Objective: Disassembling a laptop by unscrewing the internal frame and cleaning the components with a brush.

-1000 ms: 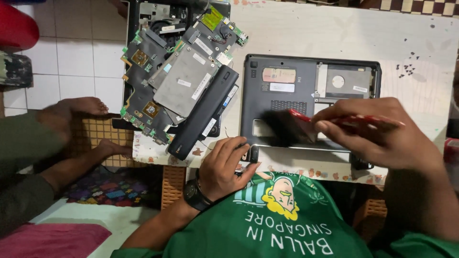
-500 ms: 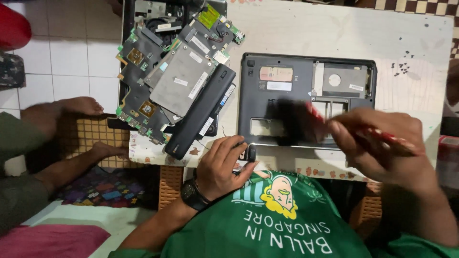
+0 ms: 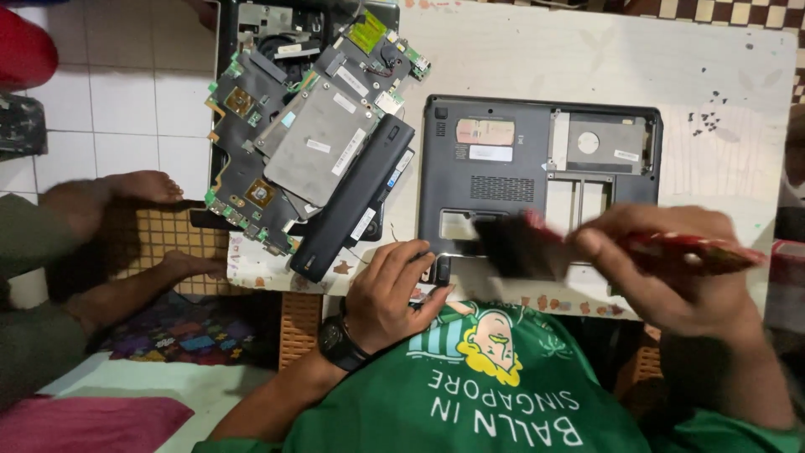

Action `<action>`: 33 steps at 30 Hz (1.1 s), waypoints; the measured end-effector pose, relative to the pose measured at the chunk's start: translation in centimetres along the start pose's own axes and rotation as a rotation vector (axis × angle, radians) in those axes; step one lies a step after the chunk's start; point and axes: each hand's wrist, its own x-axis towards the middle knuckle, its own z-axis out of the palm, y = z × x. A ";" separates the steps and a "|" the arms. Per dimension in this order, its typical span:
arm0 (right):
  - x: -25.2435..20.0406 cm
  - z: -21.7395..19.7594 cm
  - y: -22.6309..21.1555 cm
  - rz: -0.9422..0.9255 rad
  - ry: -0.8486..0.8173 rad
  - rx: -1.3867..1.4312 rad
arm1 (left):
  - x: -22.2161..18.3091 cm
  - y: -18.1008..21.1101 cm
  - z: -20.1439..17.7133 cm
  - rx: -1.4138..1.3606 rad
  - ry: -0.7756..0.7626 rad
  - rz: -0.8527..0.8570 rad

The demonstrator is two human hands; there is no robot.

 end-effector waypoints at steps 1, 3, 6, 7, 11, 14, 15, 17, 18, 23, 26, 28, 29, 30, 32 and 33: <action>0.1 0.0 0.1 -0.064 0.122 -0.112 | 0.1 -0.1 0.0 0.001 -0.004 0.005; 0.1 0.4 1.1 0.018 0.034 -0.203 | 0.3 0.1 -0.2 -0.015 0.002 0.002; 1.0 0.1 -0.1 0.104 -0.069 -0.047 | 0.5 0.0 -0.3 -0.034 0.007 0.001; 1.3 0.0 -1.0 0.115 -0.088 0.205 | 0.3 0.1 -0.3 -0.041 -0.001 -0.001; 1.6 0.7 0.9 -0.074 0.060 0.009 | 0.4 0.0 -0.3 -0.030 0.005 0.006; 2.5 0.6 0.5 -0.133 -0.141 -0.068 | 0.3 -0.1 -0.2 -0.025 0.002 0.004; 2.3 0.4 0.5 -0.074 -0.172 0.042 | 0.2 -0.1 -0.2 -0.025 0.001 0.003; 2.2 0.2 0.1 -0.016 -0.207 0.157 | 0.3 0.1 -0.3 -0.022 -0.001 -0.003; 2.4 0.3 -0.2 0.030 -0.169 -0.065 | 0.4 0.2 -0.5 -0.031 0.009 -0.003; 2.8 0.3 1.8 -0.173 -0.432 -0.025 | 0.5 0.2 -0.8 -0.017 0.018 -0.002; 3.0 0.4 1.2 -0.203 -0.353 0.034 | 0.0 0.1 -0.6 -0.013 0.002 0.006; 2.9 0.6 2.2 -0.186 -0.230 -0.338 | 0.6 0.2 -0.7 -0.016 0.025 0.004; 2.7 0.6 2.6 -0.182 -0.228 -0.341 | 0.3 0.0 -0.4 -0.020 0.024 0.008; 2.5 0.7 2.9 -0.167 -0.356 -0.193 | 0.0 -0.2 -0.1 -0.008 0.017 0.009; 2.8 0.6 2.4 -0.150 -0.486 -0.043 | -0.2 -0.4 0.1 0.001 0.011 0.007; 3.1 0.6 1.6 -0.202 -0.399 -0.012 | -0.1 -0.3 0.0 -0.007 0.009 0.002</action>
